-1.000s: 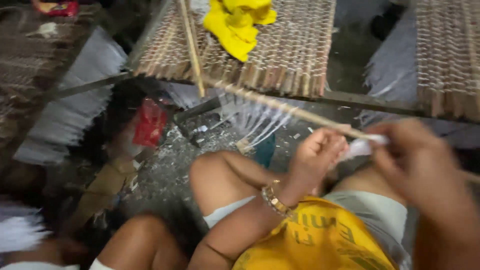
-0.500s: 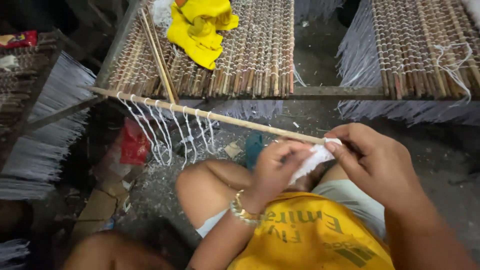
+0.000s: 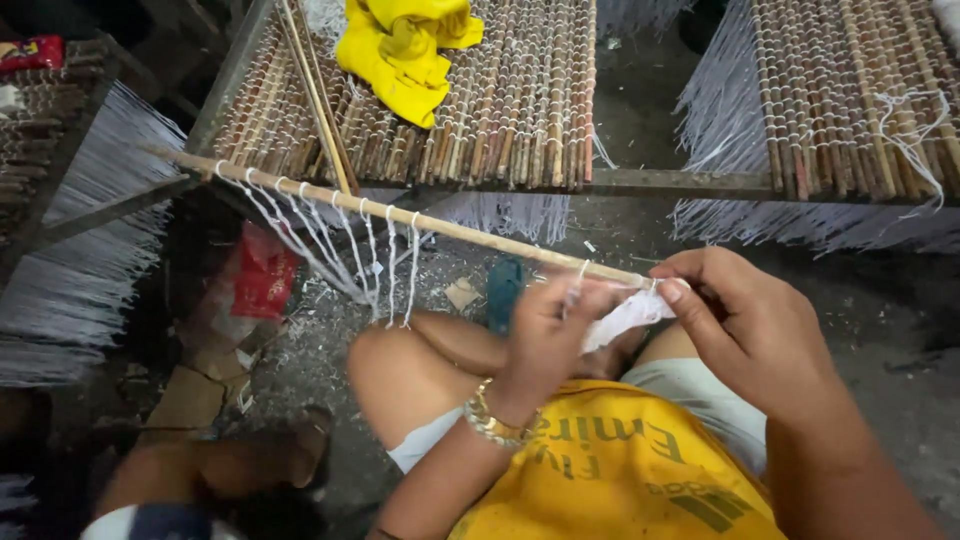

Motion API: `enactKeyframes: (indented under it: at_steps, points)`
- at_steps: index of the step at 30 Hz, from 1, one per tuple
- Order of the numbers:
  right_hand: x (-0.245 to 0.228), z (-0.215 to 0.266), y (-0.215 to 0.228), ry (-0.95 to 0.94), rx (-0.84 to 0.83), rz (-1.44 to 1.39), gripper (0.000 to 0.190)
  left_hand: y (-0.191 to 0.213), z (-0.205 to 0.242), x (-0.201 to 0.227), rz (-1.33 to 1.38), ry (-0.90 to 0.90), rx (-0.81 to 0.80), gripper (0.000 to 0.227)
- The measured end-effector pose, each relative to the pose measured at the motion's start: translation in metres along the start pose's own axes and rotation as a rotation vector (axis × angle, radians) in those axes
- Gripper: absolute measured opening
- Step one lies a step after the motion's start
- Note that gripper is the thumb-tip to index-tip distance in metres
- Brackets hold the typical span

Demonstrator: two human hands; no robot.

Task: A person is wrapping and looping white thread around a wooden stick as part of a weaving process.

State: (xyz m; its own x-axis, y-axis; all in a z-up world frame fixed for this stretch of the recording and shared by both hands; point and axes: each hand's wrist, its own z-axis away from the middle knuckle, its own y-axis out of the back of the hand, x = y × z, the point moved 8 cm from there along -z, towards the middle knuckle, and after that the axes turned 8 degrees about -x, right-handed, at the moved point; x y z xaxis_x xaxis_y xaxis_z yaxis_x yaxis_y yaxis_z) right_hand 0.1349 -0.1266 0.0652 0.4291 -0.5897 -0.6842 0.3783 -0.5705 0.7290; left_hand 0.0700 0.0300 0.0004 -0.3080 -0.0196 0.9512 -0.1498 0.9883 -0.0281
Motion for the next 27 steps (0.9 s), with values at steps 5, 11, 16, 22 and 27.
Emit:
enactKeyframes:
  at_steps: [5, 11, 16, 22, 27]
  points:
    - [0.003, -0.001, -0.004, -0.035, -0.022, -0.026, 0.019, 0.007, 0.01, -0.033, 0.133, -0.021, 0.142, 0.013]
    - [-0.001, -0.001, -0.009, -0.015, -0.024, -0.046, 0.018, -0.009, 0.002, 0.007, -0.267, -0.031, 0.026, 0.023]
    - [0.007, 0.0, -0.011, -0.048, -0.011, -0.049, 0.02, -0.005, 0.007, 0.005, -0.214, -0.112, -0.054, 0.017]
    - [0.01, 0.0, -0.008, -0.018, 0.069, 0.078, 0.016, 0.013, 0.009, -0.037, 0.501, -0.038, 0.133, 0.015]
    - [0.006, 0.003, -0.007, 0.0, 0.059, -0.009, 0.013, -0.007, 0.005, 0.001, -0.03, 0.02, -0.09, 0.017]
